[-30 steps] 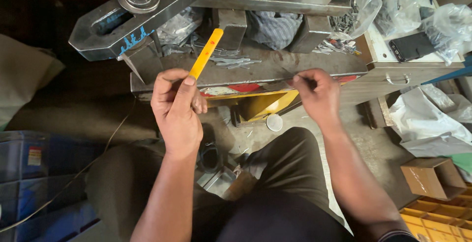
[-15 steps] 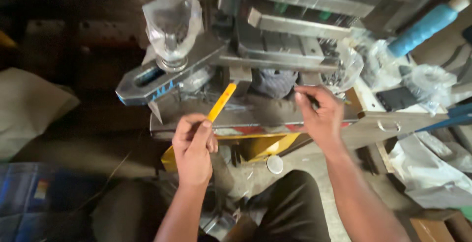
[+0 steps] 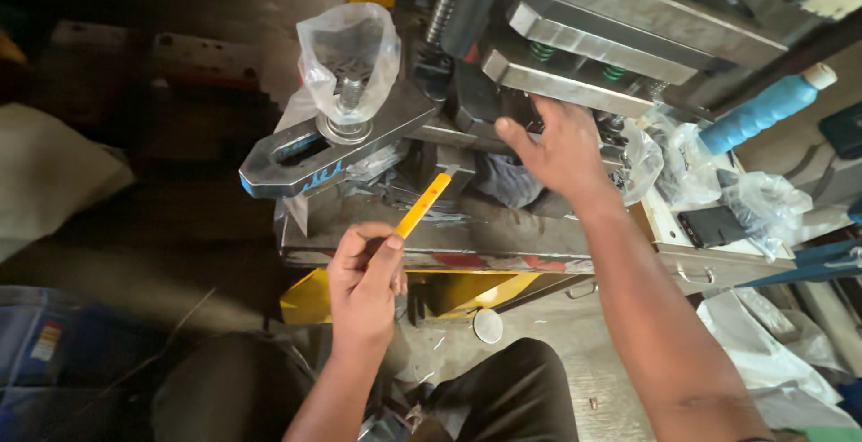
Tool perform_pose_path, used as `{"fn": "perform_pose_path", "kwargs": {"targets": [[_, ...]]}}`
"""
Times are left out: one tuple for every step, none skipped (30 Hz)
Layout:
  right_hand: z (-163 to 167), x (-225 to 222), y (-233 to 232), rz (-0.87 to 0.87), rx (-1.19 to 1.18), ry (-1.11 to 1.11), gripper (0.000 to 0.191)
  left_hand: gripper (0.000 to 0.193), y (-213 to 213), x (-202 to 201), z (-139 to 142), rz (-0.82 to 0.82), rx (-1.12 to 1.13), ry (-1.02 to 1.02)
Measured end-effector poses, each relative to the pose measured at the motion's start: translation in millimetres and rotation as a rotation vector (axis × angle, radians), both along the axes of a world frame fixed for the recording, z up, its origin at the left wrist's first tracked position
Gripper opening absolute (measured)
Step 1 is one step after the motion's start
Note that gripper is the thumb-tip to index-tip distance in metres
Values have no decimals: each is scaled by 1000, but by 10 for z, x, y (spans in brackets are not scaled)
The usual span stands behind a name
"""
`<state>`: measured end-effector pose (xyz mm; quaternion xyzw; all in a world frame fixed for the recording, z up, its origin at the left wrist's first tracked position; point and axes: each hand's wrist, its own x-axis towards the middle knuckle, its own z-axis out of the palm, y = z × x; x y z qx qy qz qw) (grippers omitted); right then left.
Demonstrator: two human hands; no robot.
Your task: The person operates a manual press machine, repeatedly inserting small metal pieces into the die and pressing the lever to shape them. They use a yellow stick to assist in positioning the pieces and collecting the finished parts.
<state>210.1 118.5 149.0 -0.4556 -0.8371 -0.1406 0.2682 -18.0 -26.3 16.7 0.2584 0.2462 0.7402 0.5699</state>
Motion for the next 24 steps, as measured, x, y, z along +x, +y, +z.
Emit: {"fn": "perform_pose_path", "kwargs": {"targets": [[-4, 0, 53, -30, -29, -5, 61, 6, -4, 3, 5, -4, 0, -10], [-10, 2, 100, -60, -59, -12, 62, 6, -10, 5, 9, -8, 0, -21], [-19, 2, 140, -87, -88, -19, 63, 6, -12, 6, 14, -16, -2, -23], [-32, 1, 173, -97, -121, -9, 63, 6, -13, 7, 19, -24, -2, -26], [-44, 4, 196, -107, -155, 1, 63, 6, -16, 6, 24, -33, -4, -29], [-58, 5, 213, -117, -190, 12, 64, 7, -21, 4, 30, -30, -4, -18], [-70, 6, 224, -114, -145, -20, 64, 7, -22, 3, 37, -28, -2, -6], [-84, 8, 228, -111, -98, -50, 64, 7, -23, 2, 44, -28, 1, 7], [-94, 6, 234, -110, -49, -78, 64, 8, -21, 0, 53, -27, -10, 0], [-102, 3, 239, -147, -88, -71, 65, 9, -19, -1, 61, -28, -23, -7], [-110, -3, 243, -183, -128, -63, 66, 9, -19, -5, 68, -28, -35, -13], [-114, -8, 246, -221, -167, -54, 66, 9, -18, -10, 76, -27, -38, -5], [-115, -11, 247, -226, -141, -86, 66, 9, -20, -15, 82, -27, -41, 2], [-113, -13, 246, -230, -115, -118, 65, 9, -24, -20, 88, -27, -44, 10], [-108, -12, 242, -234, -88, -150, 65, 9, -27, -25, 93, -27, -52, 11], [-100, -8, 234, -215, -129, -112, 65, 9, -33, -29, 97, -28, -60, 12], [-86, 4, 220, -196, -169, -73, 65, 9, -37, -32, 100, -29, -68, 13], [-72, 17, 204, -178, -209, -34, 65, 9, -39, -33, 103, -30, -66, 8], [-60, 30, 187, -134, -192, -43, 64, 9, -42, -35, 105, -30, -63, 3], [-46, 44, 169, -89, -174, -51, 63, 9, -42, -34, 106, -30, -60, -2], [-36, 55, 156, -45, -157, -57, 62, 9, -40, -34, 105, -26, -61, 5], [-29, 62, 147, -51, -126, -91, 62, 9, -39, -32, 105, -24, -62, 12], [-24, 66, 146, -56, -94, -125, 63, 9, -36, -30, 104, -22, -63, 17], [-19, 70, 154, -59, -62, -160, 65, 9, -31, -28, 101, -22, -64, 13]]}}
